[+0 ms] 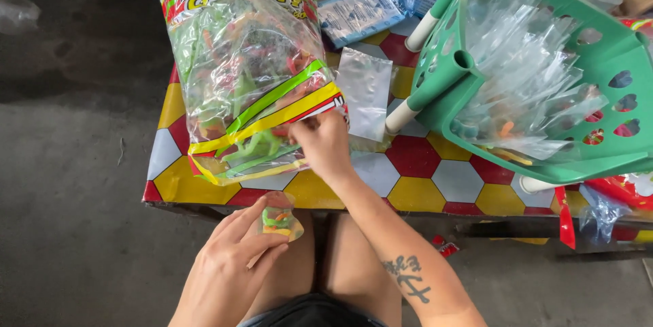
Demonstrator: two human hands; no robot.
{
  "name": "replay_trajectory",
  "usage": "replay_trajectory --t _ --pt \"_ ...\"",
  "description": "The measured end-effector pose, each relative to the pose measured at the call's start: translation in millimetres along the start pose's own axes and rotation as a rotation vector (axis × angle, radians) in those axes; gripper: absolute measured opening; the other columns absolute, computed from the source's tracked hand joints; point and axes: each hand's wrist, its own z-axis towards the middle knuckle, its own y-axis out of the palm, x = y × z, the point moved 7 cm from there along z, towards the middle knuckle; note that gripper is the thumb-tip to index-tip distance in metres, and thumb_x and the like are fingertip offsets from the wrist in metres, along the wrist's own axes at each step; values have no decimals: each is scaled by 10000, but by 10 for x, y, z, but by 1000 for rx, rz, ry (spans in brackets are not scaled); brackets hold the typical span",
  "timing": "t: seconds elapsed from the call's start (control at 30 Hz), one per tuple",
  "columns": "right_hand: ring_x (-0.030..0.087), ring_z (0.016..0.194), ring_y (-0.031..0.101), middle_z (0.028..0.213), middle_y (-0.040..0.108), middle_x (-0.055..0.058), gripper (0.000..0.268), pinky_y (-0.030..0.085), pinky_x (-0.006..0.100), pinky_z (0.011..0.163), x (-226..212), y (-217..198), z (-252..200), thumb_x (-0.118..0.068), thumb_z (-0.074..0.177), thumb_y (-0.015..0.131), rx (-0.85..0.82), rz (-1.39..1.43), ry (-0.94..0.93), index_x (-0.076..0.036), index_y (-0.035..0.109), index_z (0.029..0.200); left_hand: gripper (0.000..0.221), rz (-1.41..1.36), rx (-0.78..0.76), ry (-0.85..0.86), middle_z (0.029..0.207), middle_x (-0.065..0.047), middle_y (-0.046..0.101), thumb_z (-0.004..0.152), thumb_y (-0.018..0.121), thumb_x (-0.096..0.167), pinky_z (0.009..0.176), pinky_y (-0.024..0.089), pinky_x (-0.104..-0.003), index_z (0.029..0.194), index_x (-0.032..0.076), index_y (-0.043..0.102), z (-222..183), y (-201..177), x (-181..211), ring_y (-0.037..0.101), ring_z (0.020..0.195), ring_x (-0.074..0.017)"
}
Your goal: Packing individual gummy candies from a large bulk bag into small plastic bags for individual sale or distribution.
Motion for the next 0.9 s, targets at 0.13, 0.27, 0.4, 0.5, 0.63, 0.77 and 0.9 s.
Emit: replay_trajectory --t 0.13,0.27,0.4,0.5,0.63,0.77,0.9 --pt "140 645 730 672 738 4 146 564 301 516 53 -35 175 -53 839 687 81 -102 -15 -108 702 704 63 3 -11 -41 1444 -124 628 864 758 249 904 548 -429 875 214 809 7 -32 0 659 1108 -300" --pt "147 819 735 918 757 15 95 611 302 694 -200 -90 223 -97 870 763 1 -46 -170 -90 708 946 92 10 14 3 1434 -159 622 878 746 256 914 541 -425 899 220 828 51 -38 -18 663 1099 -310" --pt "109 598 680 704 757 -27 225 499 302 557 -208 -64 74 -243 935 712 -232 -284 -14 -108 724 755 71 -4 21 42 1409 -159 641 865 764 232 955 529 -419 920 199 794 38 -74 50 677 1102 -322" --pt "133 571 610 735 720 123 187 506 242 549 -215 -165 -82 -176 961 684 -380 246 322 9 692 985 62 40 0 -23 1427 -117 640 848 775 258 860 563 -430 898 229 797 29 -38 -26 658 1126 -303" --pt "117 628 671 769 755 106 201 465 204 546 -430 -423 -234 -240 953 698 -445 368 380 -50 727 1013 189 20 -64 -65 1433 -81 632 851 760 244 961 517 -411 1015 277 849 146 -55 58 624 1209 -275" --pt "147 676 691 886 738 119 242 568 242 614 -571 -563 -433 -207 949 721 -532 582 377 10 727 1056 196 -13 -64 -14 1436 -122 623 862 757 273 998 488 -414 1034 277 852 215 -73 223 629 1204 -291" --pt "128 718 719 834 754 65 119 619 228 694 -692 -674 -585 -105 909 753 -547 182 296 -22 776 990 148 -53 -129 38 1496 -165 565 867 756 276 958 506 -469 963 243 863 238 -108 387 600 1233 -349"
